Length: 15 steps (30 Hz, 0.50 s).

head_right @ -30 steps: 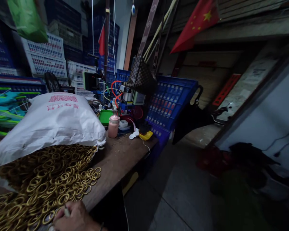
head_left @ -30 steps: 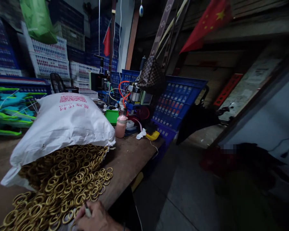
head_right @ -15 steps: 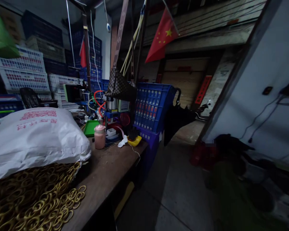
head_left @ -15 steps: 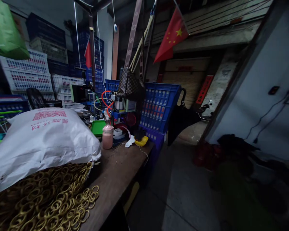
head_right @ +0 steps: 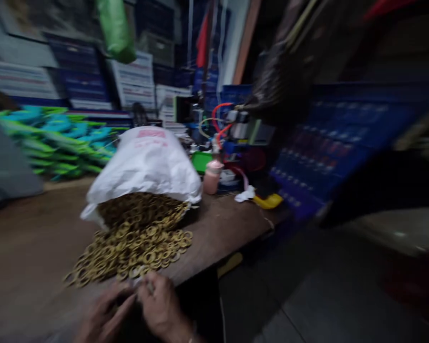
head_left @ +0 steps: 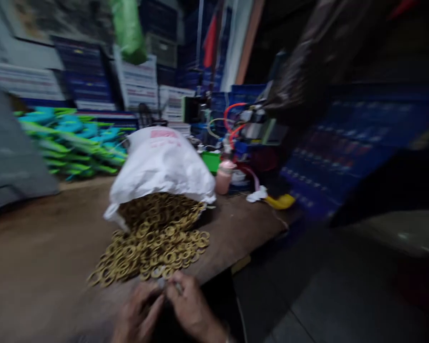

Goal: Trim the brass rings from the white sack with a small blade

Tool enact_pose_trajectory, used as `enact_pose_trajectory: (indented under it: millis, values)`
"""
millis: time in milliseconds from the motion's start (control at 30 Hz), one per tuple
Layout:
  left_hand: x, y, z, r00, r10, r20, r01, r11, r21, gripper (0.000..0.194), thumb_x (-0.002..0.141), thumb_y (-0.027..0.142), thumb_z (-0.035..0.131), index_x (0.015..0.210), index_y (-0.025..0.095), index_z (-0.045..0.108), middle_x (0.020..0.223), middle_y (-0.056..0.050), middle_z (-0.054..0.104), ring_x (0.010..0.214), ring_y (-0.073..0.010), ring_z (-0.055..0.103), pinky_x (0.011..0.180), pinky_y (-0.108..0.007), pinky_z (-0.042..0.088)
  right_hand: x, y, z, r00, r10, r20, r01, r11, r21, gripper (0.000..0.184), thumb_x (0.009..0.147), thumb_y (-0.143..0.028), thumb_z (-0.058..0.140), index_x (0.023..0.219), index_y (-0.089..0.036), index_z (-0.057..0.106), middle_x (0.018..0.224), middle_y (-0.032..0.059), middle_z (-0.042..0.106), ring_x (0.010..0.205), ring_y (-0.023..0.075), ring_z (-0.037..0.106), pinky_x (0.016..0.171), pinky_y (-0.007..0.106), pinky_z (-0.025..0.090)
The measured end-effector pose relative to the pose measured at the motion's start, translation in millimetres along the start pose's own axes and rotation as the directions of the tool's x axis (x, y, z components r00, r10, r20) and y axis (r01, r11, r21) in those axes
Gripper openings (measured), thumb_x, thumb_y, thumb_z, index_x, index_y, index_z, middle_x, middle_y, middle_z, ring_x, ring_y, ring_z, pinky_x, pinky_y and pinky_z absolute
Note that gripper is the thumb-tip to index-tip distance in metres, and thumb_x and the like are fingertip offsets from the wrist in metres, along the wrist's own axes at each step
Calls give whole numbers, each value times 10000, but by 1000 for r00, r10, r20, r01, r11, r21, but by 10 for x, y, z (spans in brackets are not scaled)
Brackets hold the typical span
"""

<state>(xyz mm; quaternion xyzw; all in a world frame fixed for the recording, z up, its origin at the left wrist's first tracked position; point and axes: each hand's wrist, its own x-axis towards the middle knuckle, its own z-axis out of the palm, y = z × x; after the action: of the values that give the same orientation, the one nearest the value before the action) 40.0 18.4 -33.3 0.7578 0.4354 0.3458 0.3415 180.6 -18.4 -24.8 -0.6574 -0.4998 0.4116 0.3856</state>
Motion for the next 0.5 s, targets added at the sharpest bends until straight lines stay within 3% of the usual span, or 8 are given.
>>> enact_pose_trajectory:
  millis: [133,233,333,400,500]
  values:
    - [0,-13,24,986,-147,81,160,970,-182,172,755,314,540,689,172,611,662,-24,616,651,-157,555,631,-248,432,111,37,-18,997,-22,74,22,1000,10,208,808,-325,444,666,-178,482,578,-62,430,567,87,395,551,189,325]
    - [11,88,3,950,-268,159,308,882,-357,195,746,326,553,654,154,571,620,4,540,617,-124,480,596,-222,389,150,59,-27,994,-23,105,23,1000,6,207,806,-341,441,675,-184,468,591,-60,422,578,90,392,558,191,322]
    - [9,149,-11,857,-392,336,516,672,-531,240,740,392,559,700,157,539,538,51,438,482,-75,378,469,-188,324,168,62,-21,994,-22,107,21,1000,6,218,798,-351,449,660,-184,463,592,-58,411,584,93,388,560,193,321]
    - [1,148,0,787,-430,442,617,555,-558,296,743,458,539,719,164,516,475,76,388,390,-53,302,384,-174,248,171,53,-16,993,-25,117,22,999,23,225,800,-354,444,655,-183,461,593,-58,410,586,92,388,561,192,324]
    - [-22,113,37,750,-446,489,662,510,-549,361,734,525,518,692,167,500,422,77,391,327,-43,273,329,-169,194,165,28,-20,990,-29,134,24,999,44,225,805,-353,438,662,-182,469,592,-57,423,587,94,399,566,193,331]
